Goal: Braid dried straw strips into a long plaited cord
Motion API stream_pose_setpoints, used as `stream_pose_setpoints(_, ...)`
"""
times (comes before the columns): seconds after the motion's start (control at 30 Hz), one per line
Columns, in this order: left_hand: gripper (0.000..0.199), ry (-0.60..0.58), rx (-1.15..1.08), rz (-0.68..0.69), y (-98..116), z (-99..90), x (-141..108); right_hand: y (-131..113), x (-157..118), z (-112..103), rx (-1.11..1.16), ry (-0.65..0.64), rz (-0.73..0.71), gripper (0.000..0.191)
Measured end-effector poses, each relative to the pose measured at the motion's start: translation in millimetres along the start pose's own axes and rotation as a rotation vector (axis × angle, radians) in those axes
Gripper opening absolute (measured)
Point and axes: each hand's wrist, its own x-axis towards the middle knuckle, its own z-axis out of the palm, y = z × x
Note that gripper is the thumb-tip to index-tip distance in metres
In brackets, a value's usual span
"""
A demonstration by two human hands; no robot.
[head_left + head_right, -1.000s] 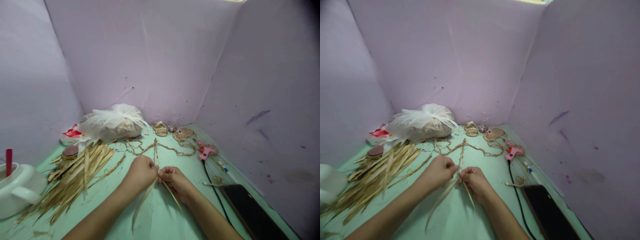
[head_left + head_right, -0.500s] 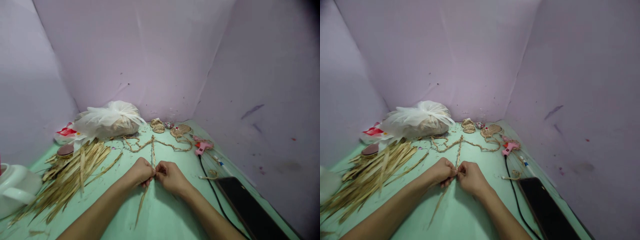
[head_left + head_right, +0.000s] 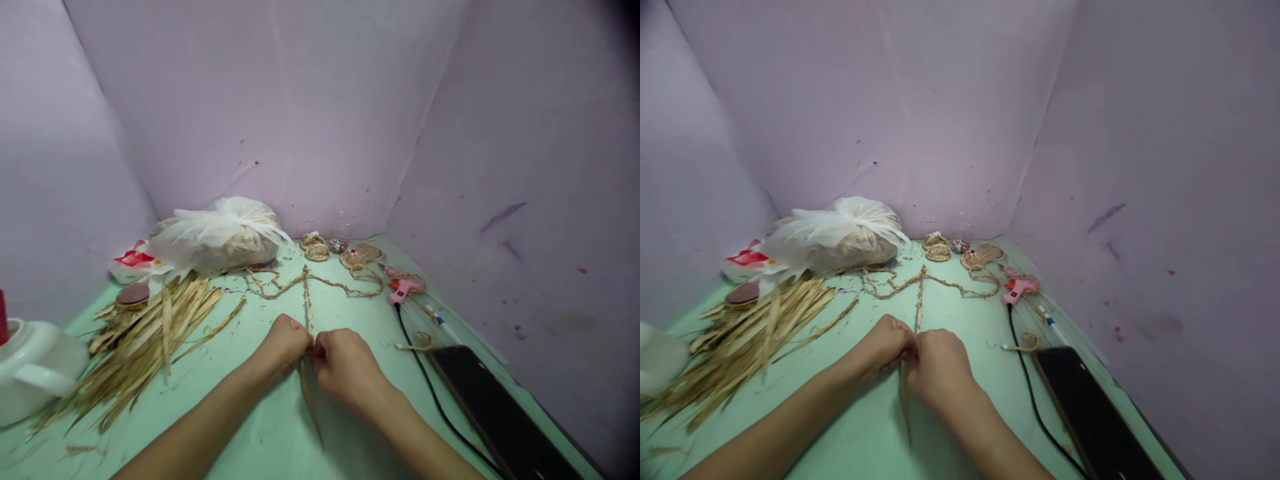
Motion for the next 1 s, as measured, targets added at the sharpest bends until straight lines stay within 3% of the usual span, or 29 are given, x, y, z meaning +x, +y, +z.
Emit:
stream_pose_setpoints(0.1,0.015,-0.051,-0.048,-0.019,3.0,-2.7,-2.4,-3.1,-4.7,2.4,0.026,-0.011,-0.042,0.019)
stream_pose_setpoints(0.23,0.008,-0.128,-0.062,0.067,-2.2,-7.4,1.1,8.6,0.4,2.1,0.154,-0.066,-0.105,0.015)
stream_pose_setpoints(0.33,0.007,-0.157,-0.099,0.069,-8.3,-11.8,3.3,28.1,13.0,-1.2,0.395,-0.106,-0.027,0.021)
stream_pose_setpoints(0.43,0.010,-0.169,-0.114,0.077,-12.0,-15.7,2.9,42.2,26.4,2.5,0.708,0.027,0.108,0.029)
stream_pose_setpoints(0.57,0.008,-0.188,-0.127,0.082,-11.9,-17.7,1.5,36.4,33.7,21.5,1.024,-0.118,0.127,0.021)
stream_pose_setpoints(0.63,0.007,-0.193,-0.130,0.087,-10.8,-17.3,1.4,29.2,33.3,30.2,1.001,-0.147,0.106,0.016)
stream_pose_setpoints(0.83,0.007,-0.131,0.007,0.078,-9.9,-15.2,3.7,24.3,31.1,37.4,0.901,-0.060,0.145,0.006)
stream_pose_setpoints(0.93,0.010,-0.063,0.207,0.082,-9.4,-15.2,1.9,24.6,29.8,36.7,0.986,-0.105,0.159,0.006)
stream_pose_setpoints(1.0,0.012,0.044,0.426,0.122,-6.4,-14.5,-5.2,22.9,28.2,34.7,1.032,-0.137,0.182,0.006)
